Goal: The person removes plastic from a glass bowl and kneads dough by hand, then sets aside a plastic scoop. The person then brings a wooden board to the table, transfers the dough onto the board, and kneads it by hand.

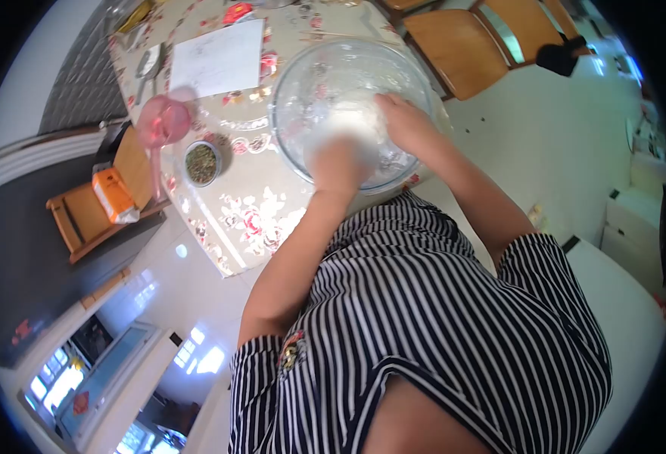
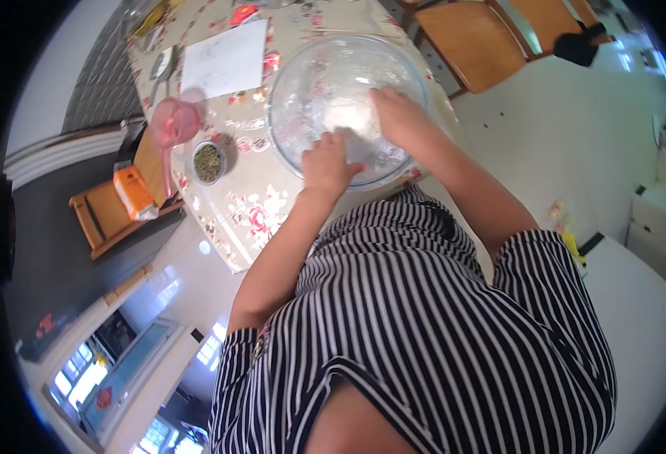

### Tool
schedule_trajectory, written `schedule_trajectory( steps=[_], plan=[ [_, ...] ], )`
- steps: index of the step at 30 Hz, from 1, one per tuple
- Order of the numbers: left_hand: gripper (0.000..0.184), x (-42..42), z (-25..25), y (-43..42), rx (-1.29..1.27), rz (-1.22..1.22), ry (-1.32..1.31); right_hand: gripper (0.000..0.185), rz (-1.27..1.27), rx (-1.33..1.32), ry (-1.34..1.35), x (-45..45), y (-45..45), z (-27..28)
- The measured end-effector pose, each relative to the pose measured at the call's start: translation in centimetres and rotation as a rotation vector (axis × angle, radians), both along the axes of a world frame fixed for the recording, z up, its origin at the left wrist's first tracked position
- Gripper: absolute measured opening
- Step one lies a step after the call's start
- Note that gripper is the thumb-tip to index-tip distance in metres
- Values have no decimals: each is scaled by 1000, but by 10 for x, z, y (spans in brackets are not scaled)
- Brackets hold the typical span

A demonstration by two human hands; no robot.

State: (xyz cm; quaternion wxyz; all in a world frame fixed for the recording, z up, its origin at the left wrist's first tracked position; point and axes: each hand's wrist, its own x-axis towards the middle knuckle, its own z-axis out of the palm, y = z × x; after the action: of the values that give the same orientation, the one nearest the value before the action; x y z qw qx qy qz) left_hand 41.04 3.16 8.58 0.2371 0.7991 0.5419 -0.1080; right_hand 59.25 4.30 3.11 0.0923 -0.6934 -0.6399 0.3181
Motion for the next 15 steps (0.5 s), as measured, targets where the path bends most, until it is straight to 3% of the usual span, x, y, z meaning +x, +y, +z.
schedule_trajectory(
  steps=[2, 4, 6, 8, 9, 13, 15],
  plan=[
    [34, 1, -48, -1, 156, -24, -18, 46, 53, 325, -129, -5, -14, 5],
    [23, -9, -86, 2, 358, -111, -79, 47, 115, 315, -74, -3, -21, 13],
    [20, -17, -89, 8, 396, -123, -179, 50, 171, 298, -37, -3, -27, 24],
    [16, -16, -81, 14, 434, -145, -285, 56, 277, 316, 35, 0, -30, 33],
    [15, -14, -70, 16, 321, -100, -363, 56, 283, 325, 37, 0, -29, 34],
    [14, -7, -13, 34, 166, 2, -652, 62, 215, 348, 92, 3, -15, 21],
    [14, -6, 20, 52, 152, -19, -662, 62, 183, 350, 121, 11, -3, 21]
  ],
)
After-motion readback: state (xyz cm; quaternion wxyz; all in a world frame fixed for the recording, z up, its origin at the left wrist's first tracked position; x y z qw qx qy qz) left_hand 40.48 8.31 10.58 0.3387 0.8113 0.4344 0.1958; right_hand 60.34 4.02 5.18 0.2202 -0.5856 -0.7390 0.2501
